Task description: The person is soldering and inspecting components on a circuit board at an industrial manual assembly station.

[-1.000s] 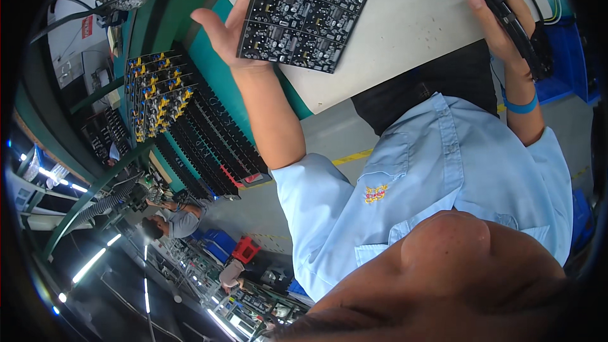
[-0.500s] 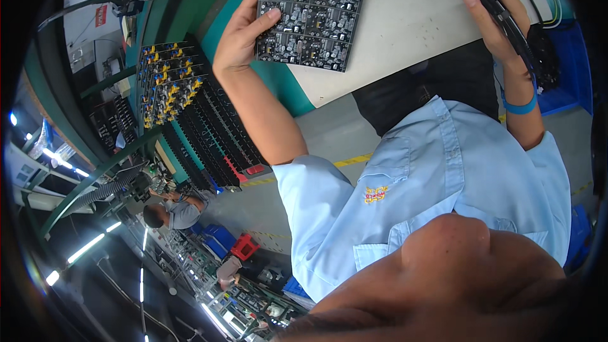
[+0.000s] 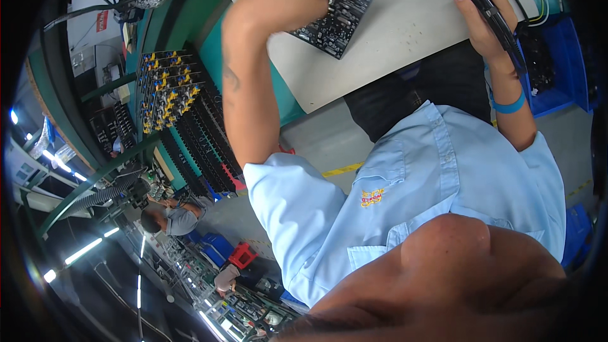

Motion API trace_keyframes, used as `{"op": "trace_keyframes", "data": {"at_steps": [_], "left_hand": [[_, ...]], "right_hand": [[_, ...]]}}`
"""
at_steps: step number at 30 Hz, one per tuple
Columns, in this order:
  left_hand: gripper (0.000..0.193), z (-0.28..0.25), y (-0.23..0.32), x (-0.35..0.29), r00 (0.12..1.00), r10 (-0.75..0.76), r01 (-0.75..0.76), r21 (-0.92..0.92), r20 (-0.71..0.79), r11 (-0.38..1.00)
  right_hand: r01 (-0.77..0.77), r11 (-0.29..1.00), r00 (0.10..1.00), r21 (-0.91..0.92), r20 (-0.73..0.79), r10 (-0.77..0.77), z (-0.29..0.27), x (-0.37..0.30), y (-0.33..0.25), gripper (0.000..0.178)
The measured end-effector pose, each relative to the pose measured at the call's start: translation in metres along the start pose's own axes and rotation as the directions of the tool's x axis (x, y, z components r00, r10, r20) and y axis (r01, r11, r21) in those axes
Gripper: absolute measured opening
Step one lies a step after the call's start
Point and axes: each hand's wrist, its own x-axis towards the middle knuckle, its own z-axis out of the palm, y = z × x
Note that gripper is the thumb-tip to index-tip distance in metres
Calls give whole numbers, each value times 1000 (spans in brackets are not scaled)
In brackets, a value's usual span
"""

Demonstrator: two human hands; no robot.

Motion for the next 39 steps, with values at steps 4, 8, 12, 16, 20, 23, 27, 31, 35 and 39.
{"op": "trace_keyframes", "data": {"at_steps": [4,8,12,16,20,23,27,31,35,39], "left_hand": [[34,21,26,10,1000,2,0,92,-24,996],[31,36,28,26,994,113,-113,218,10,969],[32,45,27,33,977,-72,33,193,199,981],[32,49,-6,2,858,167,-291,-192,-485,937],[40,44,-30,-18,895,-85,11,-169,-438,986],[43,50,-45,-26,896,-230,164,-199,-379,966],[37,68,-62,-34,838,-293,176,-280,-461,944],[25,71,-64,-32,824,-328,119,-425,-461,897],[34,63,-58,-32,829,-385,201,-427,-405,882],[35,59,-66,-39,826,-410,190,-494,-386,848]], "right_hand": [[-13,1000,1000,-8,-20,13,-1,-1,0,31],[-15,1000,1000,10,-25,16,4,-2,-7,31],[-26,996,998,90,-47,31,8,0,-11,31],[27,999,997,20,-68,-25,1,-3,-1,31],[-8,1000,1000,-22,7,8,-1,1,-6,31],[-13,999,999,-52,32,15,-2,3,-7,31],[-8,996,999,-91,43,12,-2,2,-5,32],[8,996,1000,-94,-9,-9,-2,1,0,33],[17,992,999,-129,46,-12,-4,1,-2,33],[20,989,998,-149,63,-11,-4,1,-3,33]]}}
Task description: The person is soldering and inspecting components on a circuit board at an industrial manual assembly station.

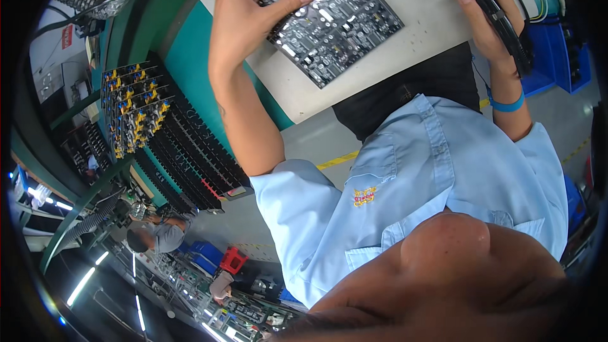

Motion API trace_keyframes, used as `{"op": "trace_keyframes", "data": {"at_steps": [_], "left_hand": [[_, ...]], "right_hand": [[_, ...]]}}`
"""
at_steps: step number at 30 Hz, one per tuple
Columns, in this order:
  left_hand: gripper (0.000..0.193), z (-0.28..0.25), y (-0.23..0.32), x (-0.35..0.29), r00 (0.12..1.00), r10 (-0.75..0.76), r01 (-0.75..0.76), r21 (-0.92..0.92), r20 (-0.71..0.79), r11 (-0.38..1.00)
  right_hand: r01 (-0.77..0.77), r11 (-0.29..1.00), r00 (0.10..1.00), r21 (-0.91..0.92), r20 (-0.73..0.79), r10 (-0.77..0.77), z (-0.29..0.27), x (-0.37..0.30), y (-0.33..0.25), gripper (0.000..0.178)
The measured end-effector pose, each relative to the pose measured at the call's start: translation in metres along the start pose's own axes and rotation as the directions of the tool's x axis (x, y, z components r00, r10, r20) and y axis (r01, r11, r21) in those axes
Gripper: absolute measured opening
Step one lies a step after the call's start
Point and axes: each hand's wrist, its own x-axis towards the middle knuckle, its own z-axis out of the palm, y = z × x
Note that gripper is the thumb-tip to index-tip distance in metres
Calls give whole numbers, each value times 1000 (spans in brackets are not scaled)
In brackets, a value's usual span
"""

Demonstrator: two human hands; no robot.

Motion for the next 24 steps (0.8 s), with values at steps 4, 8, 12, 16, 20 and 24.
{"op": "trace_keyframes", "data": {"at_steps": [4,8,12,16,20,24], "left_hand": [[32,-13,-16,0,1000,16,-19,-126,-26,992],[25,-18,-27,-2,992,78,-100,-260,-95,960],[13,-18,-24,-1,993,26,-62,-331,-111,942],[10,-18,-24,1,994,-6,-33,-341,-113,939],[10,-20,-30,3,991,8,-53,-342,-132,938],[11,-23,-42,6,987,26,-78,-327,-158,942]], "right_hand": [[3,1000,1000,-6,2,-3,1,0,-1,33],[19,1000,1000,-2,8,-19,2,0,-1,32],[21,1000,999,-19,27,-20,2,0,1,32],[42,998,999,54,8,-43,9,1,-9,31],[134,991,987,25,87,-135,0,2,-6,34],[240,970,957,-29,177,-231,-6,3,-1,37]]}}
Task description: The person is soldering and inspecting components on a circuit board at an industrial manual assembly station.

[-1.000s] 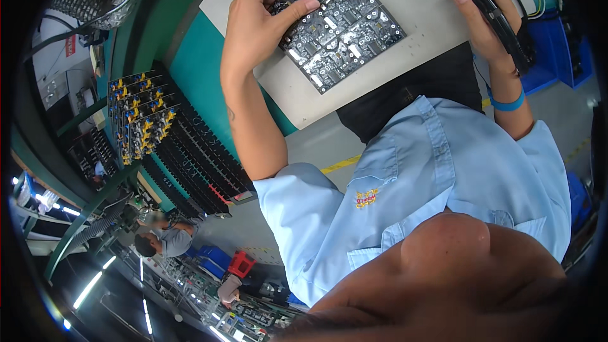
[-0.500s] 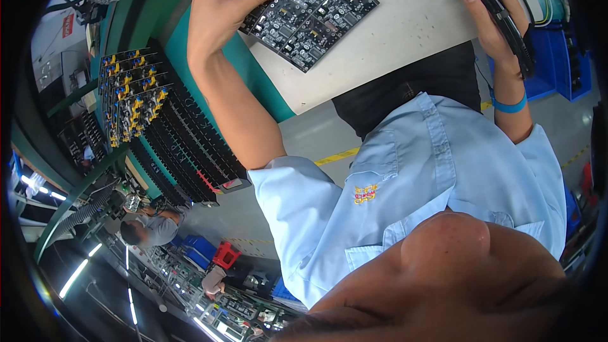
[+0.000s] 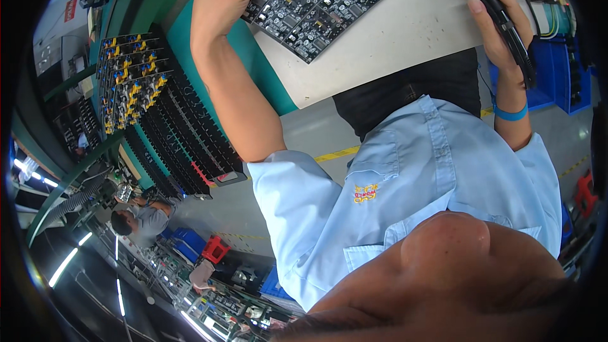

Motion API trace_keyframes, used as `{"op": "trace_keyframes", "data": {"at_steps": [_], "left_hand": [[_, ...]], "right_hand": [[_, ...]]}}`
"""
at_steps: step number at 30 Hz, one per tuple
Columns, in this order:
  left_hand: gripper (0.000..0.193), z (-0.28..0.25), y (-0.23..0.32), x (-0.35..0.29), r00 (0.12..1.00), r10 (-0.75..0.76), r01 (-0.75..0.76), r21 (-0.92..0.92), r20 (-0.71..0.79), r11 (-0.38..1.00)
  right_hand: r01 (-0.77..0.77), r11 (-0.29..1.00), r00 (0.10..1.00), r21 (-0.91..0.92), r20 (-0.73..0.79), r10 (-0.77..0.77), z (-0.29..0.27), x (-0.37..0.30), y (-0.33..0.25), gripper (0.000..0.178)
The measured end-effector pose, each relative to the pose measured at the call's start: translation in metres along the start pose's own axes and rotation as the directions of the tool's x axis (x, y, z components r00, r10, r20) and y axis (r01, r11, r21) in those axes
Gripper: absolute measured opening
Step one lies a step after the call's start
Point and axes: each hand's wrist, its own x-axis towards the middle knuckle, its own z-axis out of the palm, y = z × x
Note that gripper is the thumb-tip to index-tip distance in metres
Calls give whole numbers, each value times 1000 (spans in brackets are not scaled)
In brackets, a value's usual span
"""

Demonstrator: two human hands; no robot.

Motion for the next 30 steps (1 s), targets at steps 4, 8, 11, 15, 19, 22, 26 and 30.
{"op": "trace_keyframes", "data": {"at_steps": [4,8,11,15,19,22,26,30], "left_hand": [[13,-6,-7,1,1000,2,-2,32,-19,999],[17,-7,-8,3,999,-15,17,58,-30,998],[17,-7,-4,2,998,-57,59,59,-40,997],[18,-9,-7,2,993,-103,107,73,-57,992],[17,-17,-22,5,990,-119,127,111,-78,986],[17,-20,-31,7,993,-92,99,116,-69,988],[16,-23,-35,9,996,-83,88,120,-44,989],[16,-24,-32,8,996,-92,94,121,-24,988]], "right_hand": [[51,997,999,-51,1,-51,1,2,1,36],[75,993,997,-89,-2,-75,0,3,1,36],[69,993,998,-92,5,-69,0,2,3,36],[63,993,998,-100,14,-62,0,2,3,36],[60,992,998,-107,15,-58,1,2,1,36],[56,991,998,-118,7,-56,1,2,2,36],[45,991,999,-122,7,-44,1,1,2,36],[38,991,999,-128,12,-37,1,2,2,36]]}}
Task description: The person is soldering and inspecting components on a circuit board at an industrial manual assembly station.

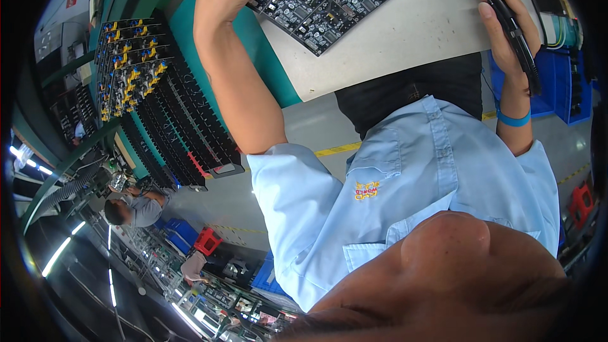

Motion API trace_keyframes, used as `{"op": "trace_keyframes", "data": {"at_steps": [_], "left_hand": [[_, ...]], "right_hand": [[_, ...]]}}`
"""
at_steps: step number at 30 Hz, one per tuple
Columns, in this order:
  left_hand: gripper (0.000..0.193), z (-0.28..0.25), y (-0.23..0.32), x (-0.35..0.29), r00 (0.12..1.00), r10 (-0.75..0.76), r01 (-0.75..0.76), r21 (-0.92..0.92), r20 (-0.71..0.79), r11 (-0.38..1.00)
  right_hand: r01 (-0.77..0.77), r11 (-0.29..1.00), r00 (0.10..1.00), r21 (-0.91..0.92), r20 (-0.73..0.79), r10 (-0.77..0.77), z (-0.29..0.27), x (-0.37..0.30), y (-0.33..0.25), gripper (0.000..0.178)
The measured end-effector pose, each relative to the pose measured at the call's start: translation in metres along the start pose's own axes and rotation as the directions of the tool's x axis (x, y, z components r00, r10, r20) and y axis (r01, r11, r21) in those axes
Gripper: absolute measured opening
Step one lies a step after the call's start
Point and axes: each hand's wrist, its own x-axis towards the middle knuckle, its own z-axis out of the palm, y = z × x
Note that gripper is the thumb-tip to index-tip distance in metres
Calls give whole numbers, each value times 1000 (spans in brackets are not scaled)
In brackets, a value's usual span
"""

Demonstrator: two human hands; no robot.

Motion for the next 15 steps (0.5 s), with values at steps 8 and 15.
{"op": "trace_keyframes", "data": {"at_steps": [8,15], "left_hand": [[15,2,3,1,1000,-27,26,-32,-4,999],[13,1,-2,-3,1000,-14,12,-60,-23,998]], "right_hand": [[22,999,999,24,-30,-21,-2,0,-2,36],[-7,969,976,247,211,-46,-4,3,-43,41]]}}
